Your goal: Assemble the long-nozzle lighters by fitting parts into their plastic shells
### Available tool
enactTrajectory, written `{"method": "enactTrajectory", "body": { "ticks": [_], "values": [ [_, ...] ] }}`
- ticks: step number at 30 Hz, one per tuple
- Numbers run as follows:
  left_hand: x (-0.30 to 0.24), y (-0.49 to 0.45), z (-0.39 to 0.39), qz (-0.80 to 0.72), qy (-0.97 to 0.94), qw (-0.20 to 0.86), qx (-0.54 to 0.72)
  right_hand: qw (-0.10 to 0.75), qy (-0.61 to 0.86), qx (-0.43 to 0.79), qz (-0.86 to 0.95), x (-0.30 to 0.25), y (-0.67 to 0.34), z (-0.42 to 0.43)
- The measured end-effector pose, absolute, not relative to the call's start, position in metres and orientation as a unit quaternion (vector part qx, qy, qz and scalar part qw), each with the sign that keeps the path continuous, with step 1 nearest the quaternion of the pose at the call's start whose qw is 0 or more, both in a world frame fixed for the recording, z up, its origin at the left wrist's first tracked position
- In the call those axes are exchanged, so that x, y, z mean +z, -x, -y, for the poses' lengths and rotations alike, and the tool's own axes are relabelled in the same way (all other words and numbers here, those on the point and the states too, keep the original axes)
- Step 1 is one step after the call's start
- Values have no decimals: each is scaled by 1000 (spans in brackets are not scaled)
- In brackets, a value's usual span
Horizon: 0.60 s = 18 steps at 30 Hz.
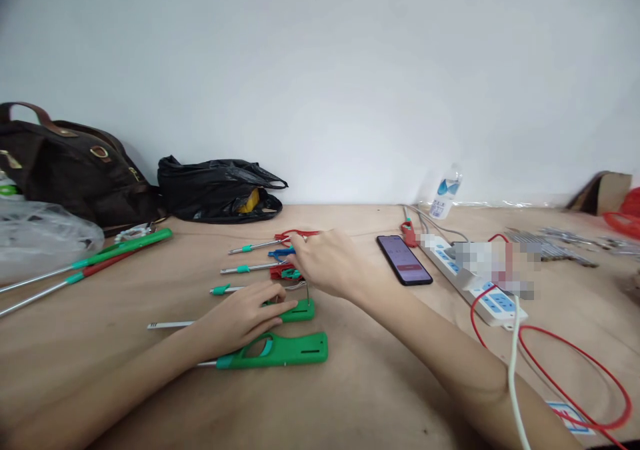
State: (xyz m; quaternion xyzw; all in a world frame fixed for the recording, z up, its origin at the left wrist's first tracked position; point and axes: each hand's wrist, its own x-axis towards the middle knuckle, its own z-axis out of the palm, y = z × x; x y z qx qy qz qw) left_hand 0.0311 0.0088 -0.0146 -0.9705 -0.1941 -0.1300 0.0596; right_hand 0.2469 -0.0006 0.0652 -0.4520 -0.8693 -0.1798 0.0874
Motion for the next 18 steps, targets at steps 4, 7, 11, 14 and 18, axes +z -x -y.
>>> {"method": "enactTrajectory", "body": {
  "ticks": [4,7,11,14,18],
  "values": [
    [-14,-31,-8,193,971,61,-128,57,469,-169,865,70,-255,8],
    [-15,-31,-8,196,971,62,-124,48,483,-166,859,70,-257,4],
    [-16,-30,-9,196,972,66,-111,29,460,-173,871,69,-255,1],
    [-16,-30,-9,191,973,74,-105,60,460,-158,872,71,-254,6],
    [-15,-31,-9,192,973,87,-98,41,474,-144,868,75,-255,8]
  ]
}}
